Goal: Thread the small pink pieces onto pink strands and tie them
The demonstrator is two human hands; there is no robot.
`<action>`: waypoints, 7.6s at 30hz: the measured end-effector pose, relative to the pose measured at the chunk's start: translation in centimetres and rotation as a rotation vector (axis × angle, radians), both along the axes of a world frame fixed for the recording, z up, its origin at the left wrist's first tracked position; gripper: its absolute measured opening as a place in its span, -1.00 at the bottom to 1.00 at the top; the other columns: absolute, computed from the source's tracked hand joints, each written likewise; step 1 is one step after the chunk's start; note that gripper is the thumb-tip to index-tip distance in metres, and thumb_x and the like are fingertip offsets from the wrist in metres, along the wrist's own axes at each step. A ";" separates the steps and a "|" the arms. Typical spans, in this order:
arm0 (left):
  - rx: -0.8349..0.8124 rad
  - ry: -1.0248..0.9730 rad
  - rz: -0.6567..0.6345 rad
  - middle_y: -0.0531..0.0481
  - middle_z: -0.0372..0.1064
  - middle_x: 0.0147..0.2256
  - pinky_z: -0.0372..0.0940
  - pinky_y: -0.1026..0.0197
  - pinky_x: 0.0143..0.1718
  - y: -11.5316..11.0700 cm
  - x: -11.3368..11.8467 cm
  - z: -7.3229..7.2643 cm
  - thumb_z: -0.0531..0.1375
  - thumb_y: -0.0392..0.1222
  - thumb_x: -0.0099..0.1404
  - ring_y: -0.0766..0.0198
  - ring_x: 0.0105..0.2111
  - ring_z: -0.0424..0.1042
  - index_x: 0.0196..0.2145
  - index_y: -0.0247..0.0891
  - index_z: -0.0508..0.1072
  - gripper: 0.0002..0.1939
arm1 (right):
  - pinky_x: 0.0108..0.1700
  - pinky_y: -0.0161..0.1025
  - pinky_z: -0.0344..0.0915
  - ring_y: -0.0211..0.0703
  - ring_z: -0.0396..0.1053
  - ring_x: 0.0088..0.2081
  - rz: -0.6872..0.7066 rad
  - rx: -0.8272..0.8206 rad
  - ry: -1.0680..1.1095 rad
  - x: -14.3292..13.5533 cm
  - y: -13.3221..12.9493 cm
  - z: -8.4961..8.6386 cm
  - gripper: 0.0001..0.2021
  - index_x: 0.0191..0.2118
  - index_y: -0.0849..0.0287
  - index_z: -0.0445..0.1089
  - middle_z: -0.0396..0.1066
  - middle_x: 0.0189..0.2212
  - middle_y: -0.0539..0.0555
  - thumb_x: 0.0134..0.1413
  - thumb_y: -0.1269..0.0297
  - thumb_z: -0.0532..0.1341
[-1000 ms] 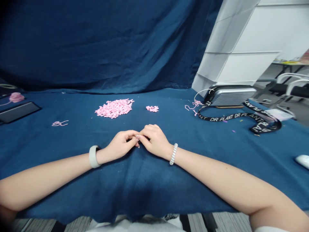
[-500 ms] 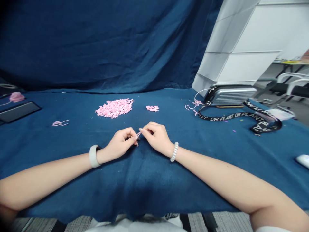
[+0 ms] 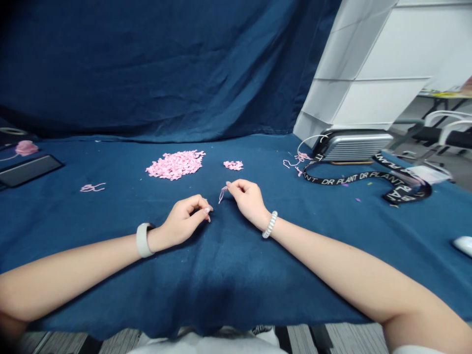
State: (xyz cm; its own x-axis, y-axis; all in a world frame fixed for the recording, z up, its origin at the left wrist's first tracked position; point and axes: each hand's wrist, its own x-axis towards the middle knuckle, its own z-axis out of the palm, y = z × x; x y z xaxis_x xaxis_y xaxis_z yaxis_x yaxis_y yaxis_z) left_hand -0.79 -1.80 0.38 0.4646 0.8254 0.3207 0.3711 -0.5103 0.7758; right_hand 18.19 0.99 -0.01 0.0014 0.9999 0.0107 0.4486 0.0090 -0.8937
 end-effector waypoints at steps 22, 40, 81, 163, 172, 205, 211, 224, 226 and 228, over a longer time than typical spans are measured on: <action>-0.094 0.028 -0.057 0.05 0.39 -0.40 0.24 0.27 -0.24 0.8 0.3 -0.3 0.00 -0.22 0.33 0.36 -0.38 0.37 -0.13 -0.29 0.30 -0.81 | -0.26 -0.75 -0.09 -0.91 -0.04 -0.42 0.273 0.227 -0.266 -0.6 -1.7 0.3 -0.40 -0.39 0.35 0.41 0.27 -0.43 0.01 0.01 -0.13 -0.10; -0.080 0.108 -0.015 0.06 0.36 -0.51 0.18 0.32 -0.35 0.5 0.3 0.2 0.00 -0.15 0.33 0.40 -0.48 0.32 -0.39 -0.33 0.38 -0.75 | -0.43 -0.72 -0.10 -0.86 -0.09 -0.49 0.079 -0.042 -0.118 -0.6 -0.8 0.4 -0.22 -0.33 0.41 0.32 0.22 -0.47 0.01 -0.20 -0.36 -0.09; 0.143 -0.069 -0.115 -0.04 0.43 -0.32 0.26 0.30 -0.17 0.0 0.2 0.3 0.06 -0.25 0.32 0.36 -0.28 0.40 -0.32 -0.34 0.45 -0.81 | -0.31 -0.74 -0.07 -0.92 0.00 -0.45 0.235 0.084 -0.250 -0.7 -1.2 0.7 -0.39 -0.39 0.35 0.40 0.29 -0.40 -0.02 -0.05 -0.17 -0.07; 0.348 0.036 -0.135 0.07 0.47 -0.29 -0.21 0.06 0.21 -0.6 0.0 0.8 0.08 -0.27 0.29 0.27 0.02 0.30 -0.42 -0.23 0.39 -0.86 | -0.27 -0.78 -0.02 -0.94 0.06 -0.40 0.223 0.225 -0.197 -0.6 -1.3 0.6 -0.49 -0.40 0.34 0.41 0.29 -0.40 -0.04 0.00 -0.06 -0.04; 0.339 -0.025 -0.039 -0.04 0.46 -0.23 0.03 0.06 0.13 0.0 0.3 0.4 0.20 -0.17 0.21 0.22 -0.11 0.39 -0.30 -0.23 0.50 -0.88 | -0.26 -0.74 0.01 -0.93 0.07 -0.41 0.194 0.253 -0.198 -0.5 -0.9 0.3 -0.47 -0.41 0.36 0.40 0.30 -0.38 -0.03 0.00 -0.06 -0.05; -0.600 -0.490 0.097 -0.09 0.47 -0.36 0.26 0.18 -0.04 1.2 0.4 -0.3 0.35 -0.12 0.03 0.28 -0.26 0.46 0.08 -0.38 0.26 -0.32 | -0.26 -0.75 -0.06 -0.93 0.01 -0.42 0.166 0.185 -0.249 -0.6 -1.0 0.0 -0.47 -0.38 0.33 0.40 0.30 -0.38 -0.04 -0.01 -0.10 -0.05; -0.598 -0.484 0.072 -0.15 0.46 -0.28 0.29 0.21 -0.08 1.2 0.4 -0.2 0.35 -0.14 0.01 0.28 -0.25 0.45 -0.31 -0.42 0.46 -0.67 | -0.24 -0.77 -0.06 -0.94 0.04 -0.41 0.169 0.162 -0.264 -0.6 -1.2 0.3 -0.50 -0.38 0.32 0.40 0.30 -0.36 -0.06 0.00 -0.07 -0.04; -0.489 -0.605 0.067 -0.06 0.39 -0.39 0.28 0.23 -0.16 1.7 0.5 -0.8 0.17 -0.12 0.23 0.35 -0.34 0.37 -0.37 -0.39 0.35 -0.77 | -0.26 -0.74 -0.07 -0.94 0.02 -0.43 0.183 0.175 -0.285 -0.7 -1.2 0.2 -0.48 -0.39 0.30 0.40 0.29 -0.39 -0.06 -0.01 -0.10 -0.05; -0.481 -0.601 0.067 -0.05 0.37 -0.40 0.27 0.25 -0.18 1.8 0.5 -0.8 0.17 -0.12 0.24 0.36 -0.35 0.36 -0.37 -0.39 0.34 -0.77 | -0.26 -0.74 -0.07 -0.93 0.02 -0.42 0.191 0.188 -0.278 -0.7 -1.2 0.1 -0.47 -0.39 0.31 0.40 0.29 -0.40 -0.05 -0.02 -0.11 -0.05; -0.478 -0.594 0.071 -0.04 0.36 -0.41 0.26 0.26 -0.19 1.8 0.5 -0.8 0.17 -0.12 0.24 0.36 -0.36 0.35 -0.37 -0.39 0.34 -0.78 | -0.26 -0.75 -0.07 -0.94 0.01 -0.42 0.193 0.185 -0.283 -0.7 -1.3 0.1 -0.46 -0.39 0.31 0.40 0.29 -0.40 -0.05 -0.02 -0.12 -0.05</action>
State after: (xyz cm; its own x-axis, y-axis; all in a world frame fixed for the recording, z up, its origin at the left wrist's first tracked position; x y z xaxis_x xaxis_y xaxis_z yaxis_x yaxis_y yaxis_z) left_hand -0.29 -0.03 -0.39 0.2664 0.9586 0.1003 -0.1579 -0.0592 0.9857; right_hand 17.49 -0.28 0.06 -0.2150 0.9627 0.1642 0.6514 0.2666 -0.7104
